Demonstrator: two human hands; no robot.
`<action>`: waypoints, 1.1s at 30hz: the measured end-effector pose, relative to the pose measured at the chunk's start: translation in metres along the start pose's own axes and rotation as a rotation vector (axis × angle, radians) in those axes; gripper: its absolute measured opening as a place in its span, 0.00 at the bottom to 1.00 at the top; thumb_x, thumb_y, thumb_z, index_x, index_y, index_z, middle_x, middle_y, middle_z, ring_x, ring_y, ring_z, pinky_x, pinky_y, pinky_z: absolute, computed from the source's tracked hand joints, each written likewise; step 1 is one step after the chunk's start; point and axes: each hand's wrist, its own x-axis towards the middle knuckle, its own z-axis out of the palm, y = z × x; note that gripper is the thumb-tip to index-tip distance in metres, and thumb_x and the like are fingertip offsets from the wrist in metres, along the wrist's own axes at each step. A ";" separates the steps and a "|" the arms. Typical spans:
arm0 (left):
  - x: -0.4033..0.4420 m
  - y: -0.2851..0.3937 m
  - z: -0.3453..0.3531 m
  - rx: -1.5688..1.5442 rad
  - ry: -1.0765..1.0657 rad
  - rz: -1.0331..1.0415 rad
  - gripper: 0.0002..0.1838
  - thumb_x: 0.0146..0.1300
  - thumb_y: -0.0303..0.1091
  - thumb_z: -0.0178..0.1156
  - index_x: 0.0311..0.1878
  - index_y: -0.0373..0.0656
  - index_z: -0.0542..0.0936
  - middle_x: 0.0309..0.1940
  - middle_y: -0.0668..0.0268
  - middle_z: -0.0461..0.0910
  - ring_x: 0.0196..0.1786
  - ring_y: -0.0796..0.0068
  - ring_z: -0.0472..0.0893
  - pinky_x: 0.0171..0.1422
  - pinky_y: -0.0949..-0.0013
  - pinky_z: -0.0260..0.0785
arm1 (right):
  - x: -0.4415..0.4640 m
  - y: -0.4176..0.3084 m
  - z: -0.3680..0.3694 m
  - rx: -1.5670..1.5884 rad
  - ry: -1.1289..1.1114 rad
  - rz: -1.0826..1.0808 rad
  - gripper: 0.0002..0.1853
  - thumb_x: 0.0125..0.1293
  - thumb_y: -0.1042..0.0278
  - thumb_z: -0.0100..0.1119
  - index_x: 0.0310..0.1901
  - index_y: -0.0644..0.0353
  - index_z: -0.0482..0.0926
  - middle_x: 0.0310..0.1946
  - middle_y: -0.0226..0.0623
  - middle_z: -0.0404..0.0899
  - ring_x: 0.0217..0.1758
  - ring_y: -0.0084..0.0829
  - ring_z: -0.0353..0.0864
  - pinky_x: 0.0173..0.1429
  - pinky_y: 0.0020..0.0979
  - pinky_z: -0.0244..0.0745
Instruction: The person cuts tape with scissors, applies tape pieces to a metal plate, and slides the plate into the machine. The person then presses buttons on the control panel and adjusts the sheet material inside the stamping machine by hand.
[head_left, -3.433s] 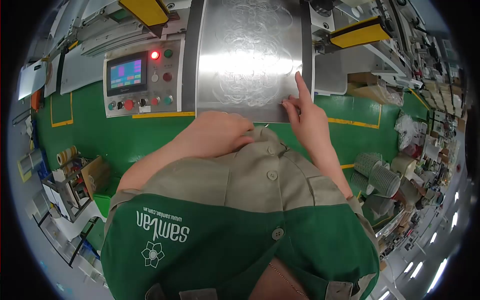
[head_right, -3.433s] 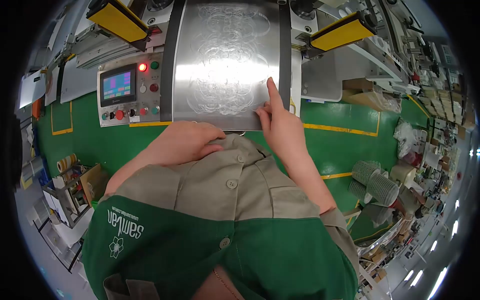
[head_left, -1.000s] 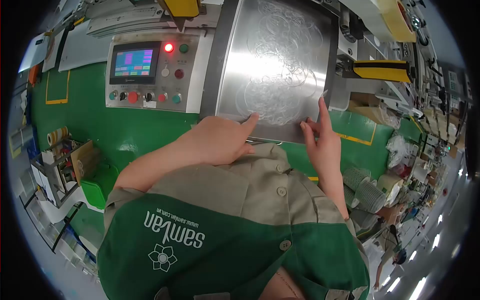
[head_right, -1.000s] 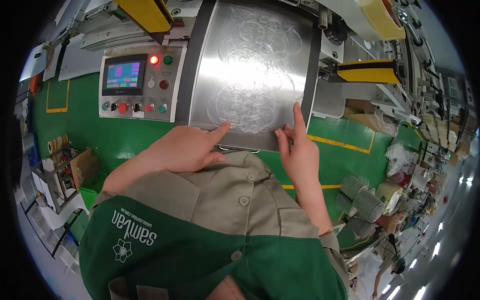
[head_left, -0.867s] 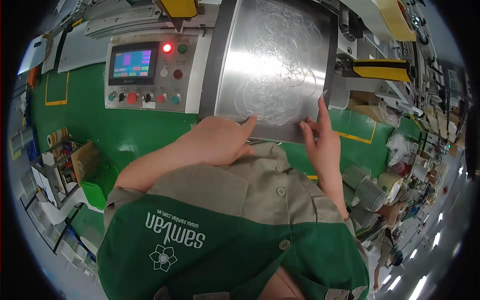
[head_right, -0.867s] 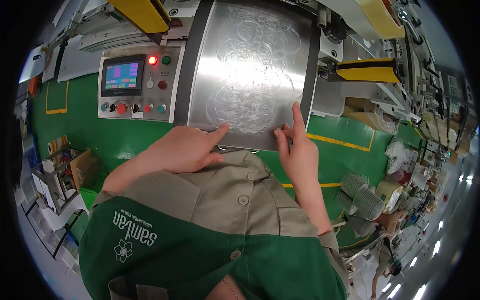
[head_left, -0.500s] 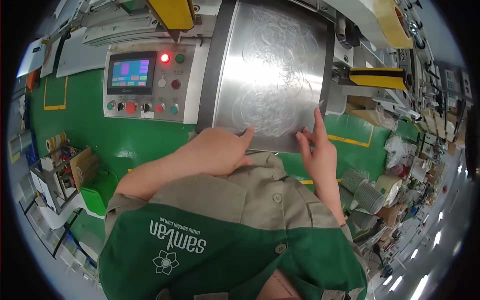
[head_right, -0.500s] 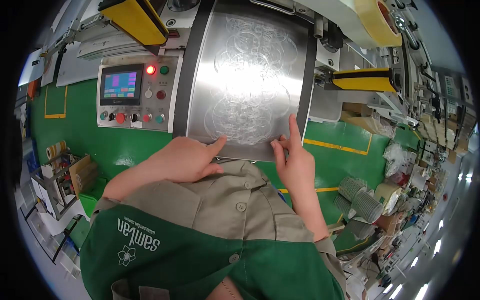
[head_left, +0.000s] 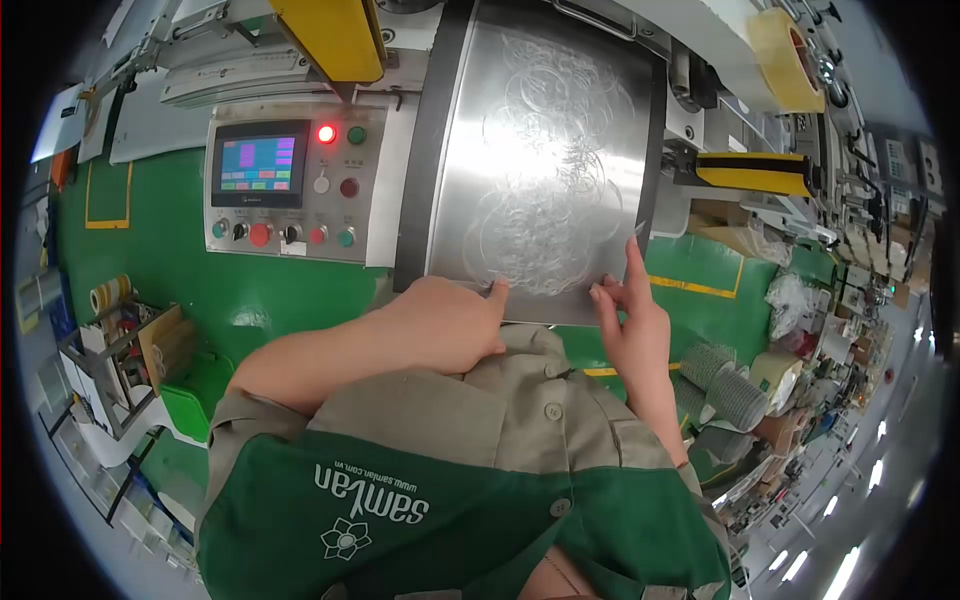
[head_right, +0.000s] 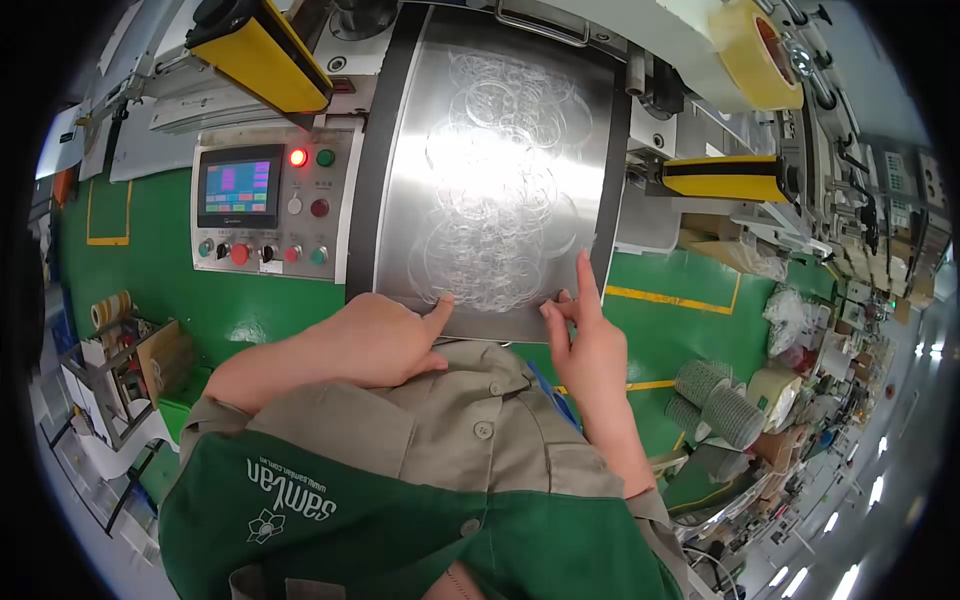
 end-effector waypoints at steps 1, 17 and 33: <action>0.000 -0.001 0.002 0.003 0.013 0.011 0.38 0.70 0.49 0.56 0.69 0.24 0.64 0.27 0.54 0.82 0.32 0.53 0.84 0.34 0.52 0.74 | 0.000 0.001 0.001 0.003 0.002 -0.003 0.39 0.68 0.72 0.63 0.77 0.57 0.55 0.31 0.40 0.87 0.51 0.36 0.88 0.46 0.32 0.81; 0.000 -0.006 0.004 -0.036 0.017 0.042 0.36 0.71 0.44 0.54 0.70 0.23 0.62 0.28 0.56 0.83 0.32 0.53 0.83 0.32 0.51 0.73 | -0.001 0.000 0.002 0.004 0.009 0.007 0.39 0.68 0.73 0.63 0.77 0.58 0.55 0.32 0.39 0.87 0.50 0.35 0.88 0.47 0.32 0.81; 0.001 -0.004 -0.008 0.043 -0.057 0.034 0.35 0.72 0.46 0.53 0.70 0.25 0.64 0.30 0.54 0.83 0.34 0.55 0.84 0.34 0.54 0.74 | 0.000 -0.001 0.001 0.007 -0.003 0.046 0.39 0.68 0.70 0.64 0.77 0.56 0.56 0.35 0.42 0.87 0.51 0.39 0.87 0.46 0.34 0.82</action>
